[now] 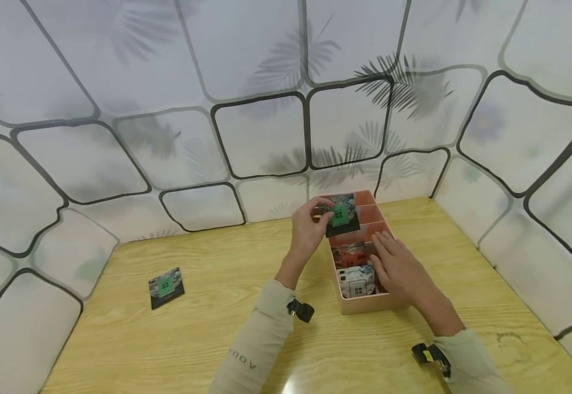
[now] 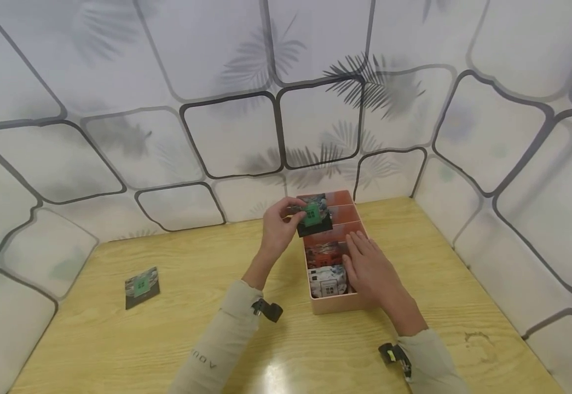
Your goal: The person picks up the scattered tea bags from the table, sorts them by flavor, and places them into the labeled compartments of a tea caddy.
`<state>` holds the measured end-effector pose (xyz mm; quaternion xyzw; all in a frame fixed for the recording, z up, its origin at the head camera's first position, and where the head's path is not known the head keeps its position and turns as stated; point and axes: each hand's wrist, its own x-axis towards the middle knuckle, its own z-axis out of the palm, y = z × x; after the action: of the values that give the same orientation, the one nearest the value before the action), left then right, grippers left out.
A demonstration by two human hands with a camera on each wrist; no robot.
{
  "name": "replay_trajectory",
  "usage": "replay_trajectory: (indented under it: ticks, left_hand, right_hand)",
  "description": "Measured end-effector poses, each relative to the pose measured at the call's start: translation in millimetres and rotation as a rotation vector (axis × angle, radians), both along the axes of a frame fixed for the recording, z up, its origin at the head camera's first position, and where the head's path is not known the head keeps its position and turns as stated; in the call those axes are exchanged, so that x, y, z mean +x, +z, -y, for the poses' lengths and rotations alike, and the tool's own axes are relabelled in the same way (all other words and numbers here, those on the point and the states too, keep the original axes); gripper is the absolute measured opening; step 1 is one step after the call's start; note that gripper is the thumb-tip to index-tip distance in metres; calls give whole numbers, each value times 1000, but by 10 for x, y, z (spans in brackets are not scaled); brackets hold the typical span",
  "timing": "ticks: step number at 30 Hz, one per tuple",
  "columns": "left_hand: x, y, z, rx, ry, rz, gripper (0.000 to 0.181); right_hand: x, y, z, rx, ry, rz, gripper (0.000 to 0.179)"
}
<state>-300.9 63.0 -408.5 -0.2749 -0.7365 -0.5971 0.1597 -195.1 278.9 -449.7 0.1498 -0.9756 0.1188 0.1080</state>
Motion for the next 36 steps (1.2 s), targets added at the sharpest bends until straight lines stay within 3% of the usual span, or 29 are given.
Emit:
replay_trajectory:
  ticks: [20, 29, 36]
  left_hand:
    - [-12, -198, -116, -20, -33, 57, 13]
    - [15, -351, -178, -61, 13, 70, 14]
    - [11, -424, -185, -100, 6, 61, 12]
  right_hand:
    - [-2, -39, 10, -9, 7, 2, 55]
    - [0, -49, -1, -14, 3, -1, 55]
    - [-17, -47, -12, -18, -1, -3, 56]
